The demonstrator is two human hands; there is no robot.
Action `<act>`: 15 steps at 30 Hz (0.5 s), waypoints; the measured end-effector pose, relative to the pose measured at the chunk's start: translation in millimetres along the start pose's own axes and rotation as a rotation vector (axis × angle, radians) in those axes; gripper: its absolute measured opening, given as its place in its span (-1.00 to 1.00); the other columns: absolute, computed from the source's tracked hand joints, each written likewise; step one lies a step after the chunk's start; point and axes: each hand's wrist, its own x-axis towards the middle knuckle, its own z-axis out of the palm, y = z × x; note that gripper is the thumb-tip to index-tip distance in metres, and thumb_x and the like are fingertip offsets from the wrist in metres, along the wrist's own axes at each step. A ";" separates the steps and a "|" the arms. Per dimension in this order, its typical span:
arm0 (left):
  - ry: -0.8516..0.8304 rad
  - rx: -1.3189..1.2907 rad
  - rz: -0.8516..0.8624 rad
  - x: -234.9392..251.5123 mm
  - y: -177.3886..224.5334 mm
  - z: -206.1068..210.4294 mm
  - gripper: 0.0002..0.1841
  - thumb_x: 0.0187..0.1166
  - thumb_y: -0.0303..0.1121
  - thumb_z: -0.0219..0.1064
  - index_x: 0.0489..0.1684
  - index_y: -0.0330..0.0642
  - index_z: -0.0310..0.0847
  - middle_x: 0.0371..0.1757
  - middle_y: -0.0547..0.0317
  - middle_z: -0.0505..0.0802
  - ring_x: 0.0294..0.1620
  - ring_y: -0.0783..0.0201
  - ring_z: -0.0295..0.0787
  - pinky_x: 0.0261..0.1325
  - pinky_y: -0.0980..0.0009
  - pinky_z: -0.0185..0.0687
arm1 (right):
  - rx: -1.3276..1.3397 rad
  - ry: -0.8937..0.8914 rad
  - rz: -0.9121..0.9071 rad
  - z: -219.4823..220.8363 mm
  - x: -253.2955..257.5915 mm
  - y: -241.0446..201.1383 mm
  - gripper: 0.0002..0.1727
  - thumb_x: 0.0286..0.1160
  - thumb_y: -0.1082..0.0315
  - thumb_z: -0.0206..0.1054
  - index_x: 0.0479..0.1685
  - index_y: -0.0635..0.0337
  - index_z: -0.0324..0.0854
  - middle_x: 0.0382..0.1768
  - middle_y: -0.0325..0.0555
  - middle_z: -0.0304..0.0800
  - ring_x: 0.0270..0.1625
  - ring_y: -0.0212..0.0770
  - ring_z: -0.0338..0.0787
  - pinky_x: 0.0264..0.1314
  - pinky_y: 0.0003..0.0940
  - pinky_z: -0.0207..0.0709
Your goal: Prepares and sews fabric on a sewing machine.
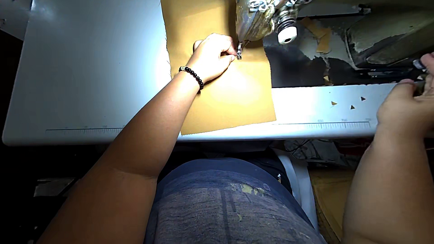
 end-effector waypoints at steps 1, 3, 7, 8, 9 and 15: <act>0.000 0.002 0.000 -0.3 0.1 0.3 -0.74 0.64 -0.22 0.25 -0.08 -0.08 0.88 0.23 0.17 0.86 0.48 0.20 0.62 0.50 -0.11 0.27 | 0.021 0.044 -0.007 3.3 0.3 2.7 -0.53 0.68 0.46 0.01 0.49 0.28 0.60 0.60 0.11 0.57 0.78 -0.06 0.38 0.82 -0.25 0.24; 0.011 0.006 0.007 0.3 -0.3 0.9 -0.74 0.64 -0.23 0.25 -0.08 -0.08 0.89 0.23 0.17 0.86 0.49 0.18 0.63 0.50 -0.11 0.28 | 0.036 0.082 -0.006 4.4 1.9 1.3 -0.54 0.71 0.48 -0.02 0.43 0.30 0.66 0.54 0.13 0.64 0.73 -0.07 0.46 0.77 -0.30 0.30; -0.002 0.009 -0.021 1.1 0.9 0.4 -0.74 0.64 -0.23 0.24 -0.07 -0.08 0.87 0.25 0.15 0.85 0.50 0.18 0.61 0.51 -0.12 0.25 | 0.040 0.037 0.080 2.8 0.7 -6.2 -0.55 0.74 0.47 -0.06 0.34 0.37 0.70 0.49 0.16 0.68 0.70 -0.12 0.50 0.81 -0.37 0.20; -0.008 0.011 -0.027 1.1 1.3 0.1 -0.73 0.64 -0.23 0.24 -0.07 -0.09 0.87 0.25 0.15 0.85 0.50 0.18 0.60 0.51 -0.12 0.25 | 0.031 -0.007 0.120 1.7 0.6 -8.0 -0.54 0.74 0.44 -0.07 0.35 0.38 0.70 0.49 0.16 0.68 0.71 -0.14 0.49 0.83 -0.38 0.16; -0.009 0.018 -0.024 1.3 1.0 -0.1 -0.73 0.64 -0.22 0.24 -0.07 -0.08 0.87 0.25 0.16 0.85 0.50 0.18 0.61 0.50 -0.12 0.26 | 0.008 -0.053 0.155 0.9 1.2 -10.3 -0.53 0.74 0.41 -0.06 0.36 0.36 0.70 0.49 0.14 0.68 0.71 -0.17 0.49 0.83 -0.37 0.15; -0.025 -0.008 0.043 -6.2 0.6 -0.1 -0.73 0.64 -0.21 0.24 -0.07 -0.07 0.89 0.31 0.20 0.85 0.52 0.21 0.61 0.53 -0.12 0.28 | -0.113 -0.165 0.250 0.8 3.6 -31.1 -0.48 0.71 0.36 -0.10 0.44 0.25 0.68 0.54 0.07 0.65 0.71 -0.16 0.49 0.81 -0.24 0.16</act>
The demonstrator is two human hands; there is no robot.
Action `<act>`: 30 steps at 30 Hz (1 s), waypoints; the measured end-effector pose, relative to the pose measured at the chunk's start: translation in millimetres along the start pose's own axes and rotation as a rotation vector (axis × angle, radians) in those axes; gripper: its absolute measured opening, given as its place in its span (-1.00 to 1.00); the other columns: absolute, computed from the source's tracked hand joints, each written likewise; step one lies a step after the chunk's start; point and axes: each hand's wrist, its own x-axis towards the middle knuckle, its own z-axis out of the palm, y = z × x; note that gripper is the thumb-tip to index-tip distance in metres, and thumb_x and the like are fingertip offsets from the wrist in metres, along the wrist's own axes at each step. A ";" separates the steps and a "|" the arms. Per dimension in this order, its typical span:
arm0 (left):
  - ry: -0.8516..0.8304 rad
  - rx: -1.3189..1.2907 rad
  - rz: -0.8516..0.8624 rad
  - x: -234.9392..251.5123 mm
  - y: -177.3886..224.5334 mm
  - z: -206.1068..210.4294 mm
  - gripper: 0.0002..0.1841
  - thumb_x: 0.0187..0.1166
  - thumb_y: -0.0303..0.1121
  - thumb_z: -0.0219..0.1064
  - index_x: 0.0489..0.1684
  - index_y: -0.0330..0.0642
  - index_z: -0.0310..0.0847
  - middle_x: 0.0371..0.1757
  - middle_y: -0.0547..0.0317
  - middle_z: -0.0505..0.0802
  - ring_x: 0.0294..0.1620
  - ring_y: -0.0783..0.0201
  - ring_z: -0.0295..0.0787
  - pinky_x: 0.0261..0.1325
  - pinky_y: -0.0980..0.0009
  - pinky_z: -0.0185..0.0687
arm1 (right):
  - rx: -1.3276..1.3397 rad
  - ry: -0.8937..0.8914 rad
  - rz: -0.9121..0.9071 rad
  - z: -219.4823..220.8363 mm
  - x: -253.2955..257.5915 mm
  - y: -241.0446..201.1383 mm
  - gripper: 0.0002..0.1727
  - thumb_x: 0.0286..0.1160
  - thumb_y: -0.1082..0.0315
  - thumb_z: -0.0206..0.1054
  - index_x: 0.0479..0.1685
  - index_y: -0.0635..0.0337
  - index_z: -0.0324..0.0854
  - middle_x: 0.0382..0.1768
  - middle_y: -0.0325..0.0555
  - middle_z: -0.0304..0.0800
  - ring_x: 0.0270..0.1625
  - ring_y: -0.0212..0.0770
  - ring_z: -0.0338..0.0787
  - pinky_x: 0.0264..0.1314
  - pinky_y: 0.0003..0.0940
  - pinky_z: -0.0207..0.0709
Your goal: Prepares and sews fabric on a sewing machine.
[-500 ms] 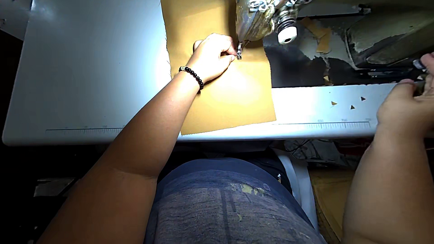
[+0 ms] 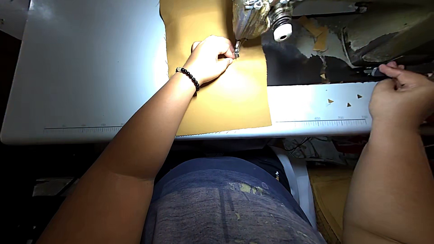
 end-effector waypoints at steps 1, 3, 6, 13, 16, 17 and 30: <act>0.001 -0.005 0.008 -2.0 0.6 0.4 -0.72 0.64 -0.22 0.24 -0.07 -0.08 0.89 0.31 0.20 0.85 0.52 0.21 0.60 0.54 -0.12 0.27 | -0.005 0.004 0.008 0.3 -0.2 -2.0 -0.48 0.71 0.36 -0.10 0.44 0.26 0.67 0.54 0.07 0.65 0.71 -0.17 0.49 0.81 -0.25 0.16; 0.006 -0.004 0.019 -4.7 1.2 0.9 -0.72 0.65 -0.22 0.23 -0.06 -0.08 0.89 0.32 0.20 0.84 0.53 0.20 0.60 0.53 -0.13 0.27 | -0.011 0.011 0.016 1.3 -1.0 -3.8 -0.48 0.71 0.36 -0.11 0.45 0.28 0.66 0.54 0.07 0.65 0.71 -0.19 0.49 0.80 -0.27 0.17; 0.018 -0.014 0.025 -5.2 1.2 2.1 -0.73 0.65 -0.22 0.24 -0.06 -0.09 0.88 0.30 0.20 0.85 0.51 0.21 0.62 0.54 -0.11 0.27 | -0.008 0.039 0.010 1.6 -1.2 -2.4 -0.48 0.70 0.35 -0.10 0.43 0.26 0.68 0.53 0.05 0.66 0.69 -0.22 0.51 0.78 -0.30 0.19; 0.048 0.042 0.033 -8.6 4.2 4.7 -0.72 0.66 -0.24 0.22 -0.06 -0.08 0.89 0.29 0.20 0.87 0.46 0.22 0.68 0.51 -0.09 0.29 | -0.160 0.031 -0.200 -2.4 -5.5 -8.7 -0.37 0.52 0.33 0.20 0.65 0.24 0.38 0.59 0.49 0.36 0.69 0.51 0.27 0.70 0.36 0.07; 0.046 0.022 0.036 -6.8 2.7 3.4 -0.72 0.66 -0.23 0.23 -0.07 -0.08 0.90 0.29 0.19 0.86 0.47 0.21 0.67 0.52 -0.10 0.29 | -0.163 0.053 -0.212 -1.6 -3.9 -7.7 -0.38 0.50 0.32 0.22 0.62 0.24 0.39 0.60 0.49 0.35 0.71 0.50 0.26 0.72 0.35 0.05; 0.042 0.015 0.037 -5.3 1.2 2.7 -0.72 0.66 -0.23 0.23 -0.06 -0.08 0.90 0.29 0.18 0.86 0.47 0.21 0.66 0.52 -0.10 0.28 | -0.156 0.059 -0.214 -1.4 -4.0 -6.6 -0.36 0.50 0.32 0.22 0.65 0.23 0.38 0.63 0.46 0.33 0.75 0.45 0.22 0.76 0.32 0.01; 0.044 0.048 -0.014 2.0 -2.2 2.2 -0.72 0.67 -0.24 0.22 -0.03 -0.06 0.91 0.30 0.18 0.87 0.48 0.21 0.66 0.56 -0.07 0.28 | -0.123 0.077 -0.195 1.4 -4.0 -0.8 -0.32 0.48 0.30 0.22 0.69 0.18 0.33 0.71 0.32 0.28 0.83 0.29 0.13 0.84 0.15 -0.05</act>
